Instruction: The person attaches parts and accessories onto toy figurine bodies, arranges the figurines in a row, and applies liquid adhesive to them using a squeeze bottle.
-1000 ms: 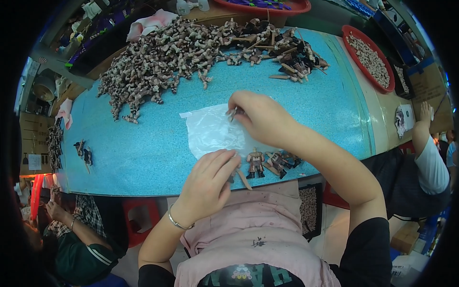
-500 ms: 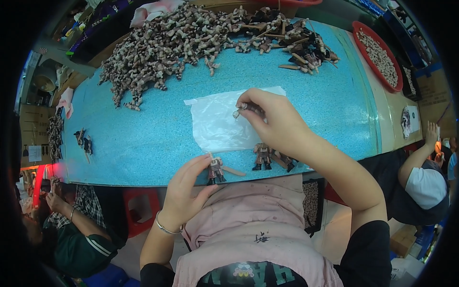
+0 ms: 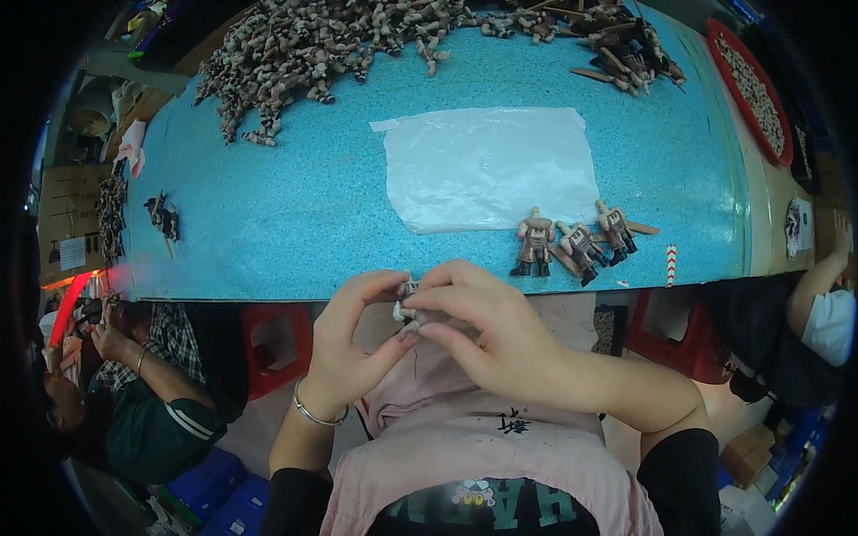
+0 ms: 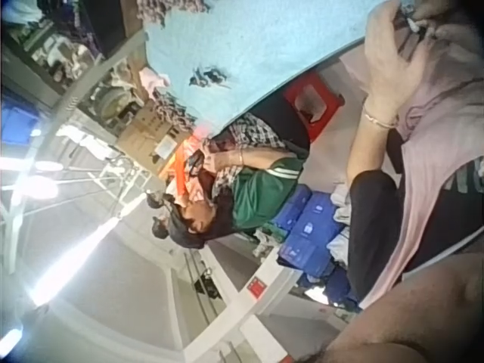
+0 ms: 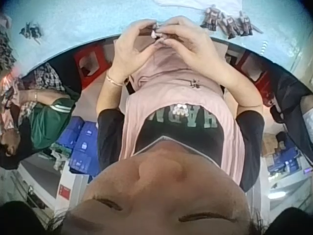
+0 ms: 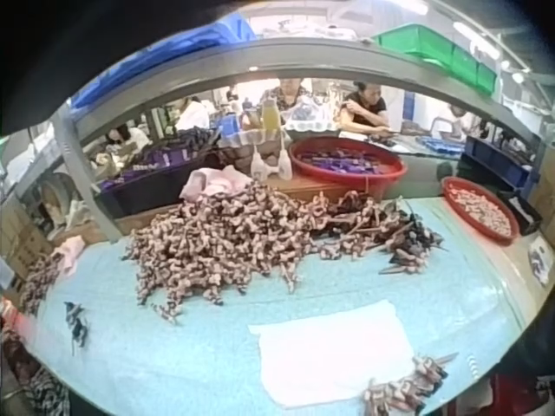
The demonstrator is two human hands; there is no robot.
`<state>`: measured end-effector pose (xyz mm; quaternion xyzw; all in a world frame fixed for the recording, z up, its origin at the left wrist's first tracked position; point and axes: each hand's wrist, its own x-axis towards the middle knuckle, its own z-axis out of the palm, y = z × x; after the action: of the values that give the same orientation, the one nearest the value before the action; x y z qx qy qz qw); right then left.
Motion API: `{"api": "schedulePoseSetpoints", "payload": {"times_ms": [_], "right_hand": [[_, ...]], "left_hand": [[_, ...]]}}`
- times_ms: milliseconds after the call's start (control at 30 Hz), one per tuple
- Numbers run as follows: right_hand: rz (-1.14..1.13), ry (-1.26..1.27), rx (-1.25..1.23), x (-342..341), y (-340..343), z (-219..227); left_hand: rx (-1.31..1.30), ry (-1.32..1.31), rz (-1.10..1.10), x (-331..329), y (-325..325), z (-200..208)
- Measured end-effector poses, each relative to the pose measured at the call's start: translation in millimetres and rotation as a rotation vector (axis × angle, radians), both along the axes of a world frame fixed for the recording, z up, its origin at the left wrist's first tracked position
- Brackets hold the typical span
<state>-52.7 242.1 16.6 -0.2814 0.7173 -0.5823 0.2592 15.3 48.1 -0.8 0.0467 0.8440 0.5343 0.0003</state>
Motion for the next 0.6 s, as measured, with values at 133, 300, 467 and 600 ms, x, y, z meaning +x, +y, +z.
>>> {"api": "schedulePoseSetpoints", "payload": {"times_ms": [133, 300, 467, 600], "right_hand": [[0.004, 0.098, 0.024, 2.8, -2.0, -1.6], [-0.008, 0.074, 0.059, 4.7, -3.6, -2.2], [-0.105, 0.044, 0.050, 7.7, -7.4, -2.9], [-0.106, -0.005, 0.063, 3.3, -9.7, -3.8]], "left_hand": [[-0.019, 0.029, -0.005, 0.2, 0.4, -0.9], [-0.024, 0.045, -0.003, 2.0, 0.8, 1.4], [0.063, 0.082, -0.044, -2.8, -6.8, -0.9], [0.082, 0.048, -0.032, -11.3, -11.8, -4.7]]}}
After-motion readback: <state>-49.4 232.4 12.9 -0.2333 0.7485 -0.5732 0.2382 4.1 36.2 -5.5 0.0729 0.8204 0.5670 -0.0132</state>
